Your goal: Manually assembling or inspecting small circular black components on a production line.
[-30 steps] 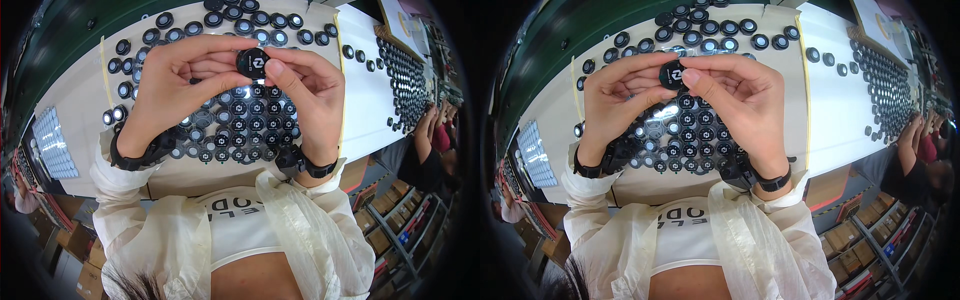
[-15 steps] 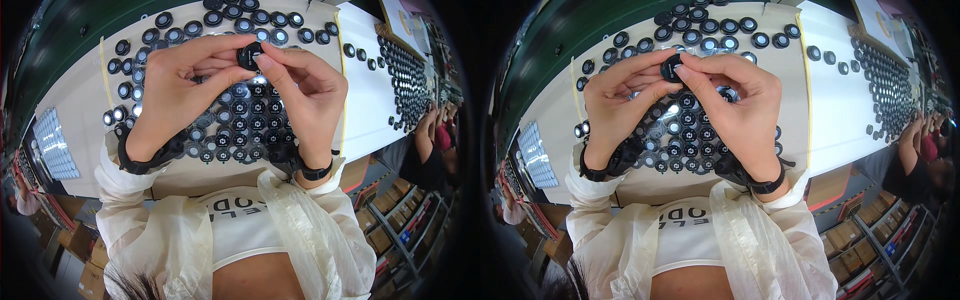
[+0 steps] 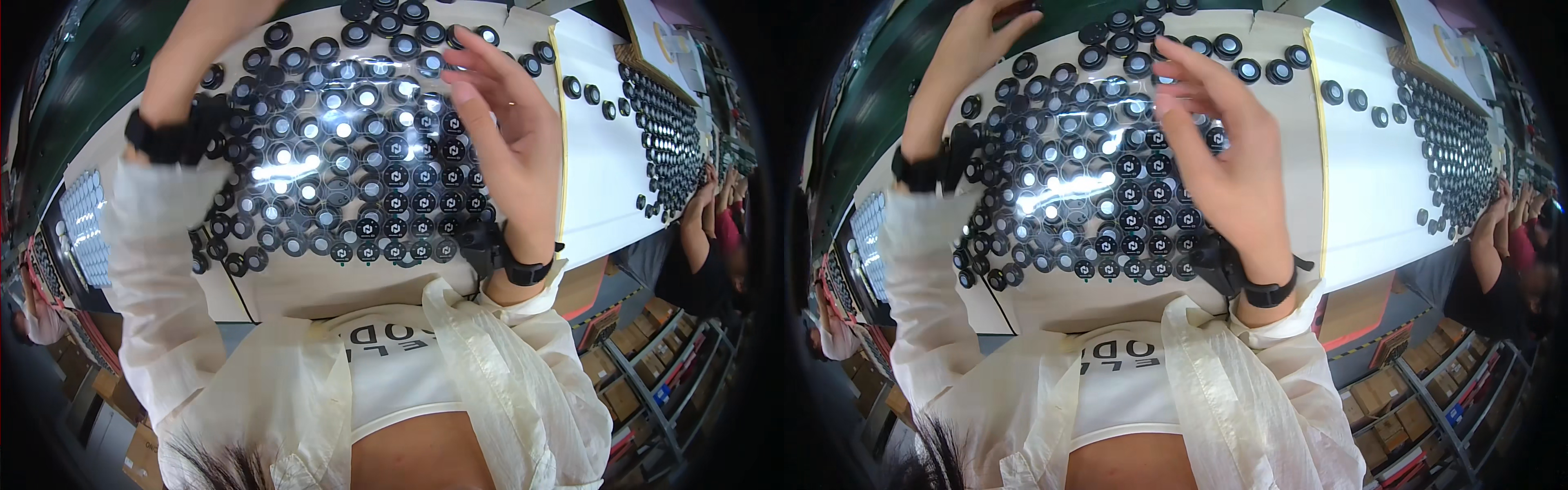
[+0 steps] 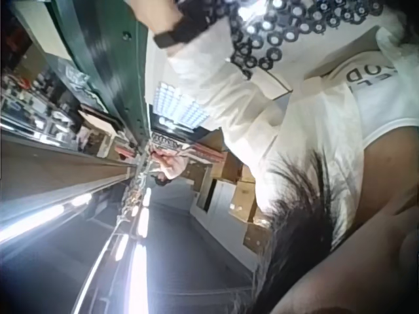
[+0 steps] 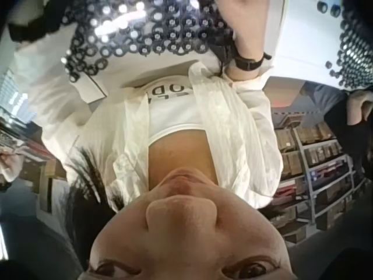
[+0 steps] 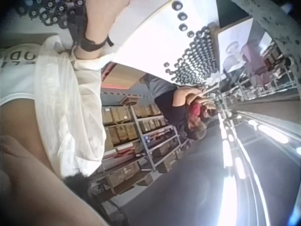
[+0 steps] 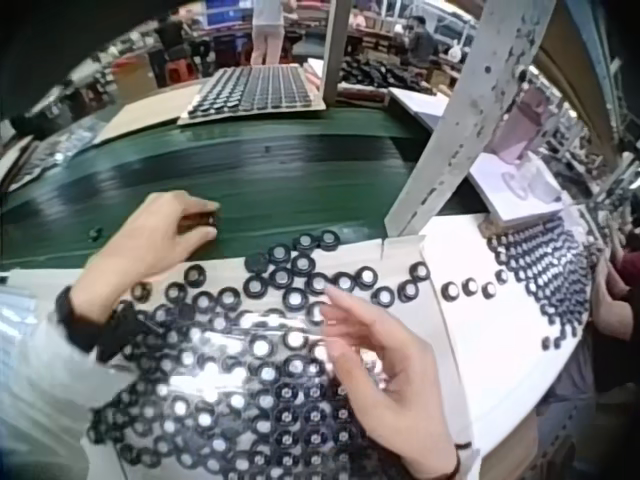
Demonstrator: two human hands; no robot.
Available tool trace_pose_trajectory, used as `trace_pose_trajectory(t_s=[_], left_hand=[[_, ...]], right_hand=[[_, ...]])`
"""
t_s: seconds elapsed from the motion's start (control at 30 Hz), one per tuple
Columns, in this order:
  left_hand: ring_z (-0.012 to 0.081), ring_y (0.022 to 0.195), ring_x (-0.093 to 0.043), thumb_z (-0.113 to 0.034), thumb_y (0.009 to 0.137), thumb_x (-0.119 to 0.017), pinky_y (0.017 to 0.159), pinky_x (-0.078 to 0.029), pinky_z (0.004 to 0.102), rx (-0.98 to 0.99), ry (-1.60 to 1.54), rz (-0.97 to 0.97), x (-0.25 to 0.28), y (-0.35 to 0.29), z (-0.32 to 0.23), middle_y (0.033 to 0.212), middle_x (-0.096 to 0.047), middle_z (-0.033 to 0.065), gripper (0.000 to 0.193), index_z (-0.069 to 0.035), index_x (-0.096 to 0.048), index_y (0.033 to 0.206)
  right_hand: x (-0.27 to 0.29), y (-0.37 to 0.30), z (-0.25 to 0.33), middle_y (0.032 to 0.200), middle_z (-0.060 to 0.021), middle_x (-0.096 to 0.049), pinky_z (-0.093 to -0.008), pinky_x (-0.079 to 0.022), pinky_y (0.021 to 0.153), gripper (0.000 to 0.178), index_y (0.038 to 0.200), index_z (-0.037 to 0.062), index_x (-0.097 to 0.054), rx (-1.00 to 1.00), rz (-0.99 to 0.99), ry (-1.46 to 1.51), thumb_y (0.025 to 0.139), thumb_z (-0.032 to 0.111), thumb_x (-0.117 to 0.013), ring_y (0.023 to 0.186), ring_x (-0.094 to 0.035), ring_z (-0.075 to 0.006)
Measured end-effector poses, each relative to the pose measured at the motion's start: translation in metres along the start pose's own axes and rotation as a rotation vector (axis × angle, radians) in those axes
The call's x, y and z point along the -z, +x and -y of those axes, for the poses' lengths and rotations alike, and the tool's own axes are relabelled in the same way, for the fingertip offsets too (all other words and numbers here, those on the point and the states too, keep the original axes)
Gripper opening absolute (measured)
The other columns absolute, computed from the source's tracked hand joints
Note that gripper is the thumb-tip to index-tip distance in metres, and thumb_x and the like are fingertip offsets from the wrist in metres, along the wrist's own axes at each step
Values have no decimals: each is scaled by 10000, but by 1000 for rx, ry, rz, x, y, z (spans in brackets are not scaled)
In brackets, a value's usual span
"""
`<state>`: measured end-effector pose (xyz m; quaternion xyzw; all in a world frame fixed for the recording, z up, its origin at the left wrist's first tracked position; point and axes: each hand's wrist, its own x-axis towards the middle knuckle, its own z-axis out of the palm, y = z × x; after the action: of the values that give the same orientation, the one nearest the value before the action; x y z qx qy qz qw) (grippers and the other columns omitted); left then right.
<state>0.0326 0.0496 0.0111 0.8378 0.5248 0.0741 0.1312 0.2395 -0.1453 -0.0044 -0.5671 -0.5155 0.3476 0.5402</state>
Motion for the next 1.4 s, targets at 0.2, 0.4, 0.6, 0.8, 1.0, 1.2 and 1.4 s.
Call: trace_pose_trajectory(t_s=[0.2,0.4,0.6,0.8,1.0,1.2,1.4], left_hand=[[390,984,-629,-159,847,-681,899,-494,434,-134,81,10,-2,19,50,1008,-674,247,326,40,-688,1105],[206,853,-651,-109,852,-733,798,-527,318,-65,148,218,10,-20,15,1067,-689,136,374,-106,-646,1215],[264,812,-631,-53,814,-719,787,-524,366,-355,-53,187,-13,-25,38,953,-648,146,346,-76,-638,1150],[292,920,-654,-34,807,-678,825,-518,379,-397,-309,34,-22,-54,-19,1063,-618,137,393,-73,-642,1196],[249,837,-615,-50,834,-653,749,-521,340,-752,-214,-63,-78,-90,-94,973,-525,125,384,-70,-655,1217],[210,925,-610,-48,769,-653,732,-559,289,-715,-91,-96,-86,-102,-102,973,-513,102,374,41,-631,1131],[221,924,-620,-51,789,-651,742,-564,301,-698,-107,-66,-82,-104,-103,1000,-523,112,366,47,-629,1142]], right_hand=[[36,-3,9,1056,-117,-699,-299,-514,853,299,1194,21,-673,-50,52,-246,898,62,-656,902,-667,-170],[70,-7,9,986,-139,-696,-320,-519,792,284,1127,31,-686,-116,199,-589,843,19,-678,871,-668,-226],[63,1,13,944,-147,-667,-358,-522,770,274,1051,5,-674,-73,350,-703,781,-29,-706,845,-662,-273],[57,11,-4,869,-158,-682,-347,-531,721,210,970,-10,-689,-125,368,-727,763,-32,-721,768,-668,-275],[63,33,-9,750,-133,-705,-301,-545,674,147,858,-24,-718,-182,464,-711,722,-12,-771,699,-691,-209],[66,58,-13,718,-102,-703,-272,-538,634,150,798,-30,-712,-120,691,-713,688,0,-809,666,-682,-179],[61,57,0,722,-89,-688,-287,-524,649,148,823,-11,-711,-109,732,-822,717,37,-802,684,-658,-169]])
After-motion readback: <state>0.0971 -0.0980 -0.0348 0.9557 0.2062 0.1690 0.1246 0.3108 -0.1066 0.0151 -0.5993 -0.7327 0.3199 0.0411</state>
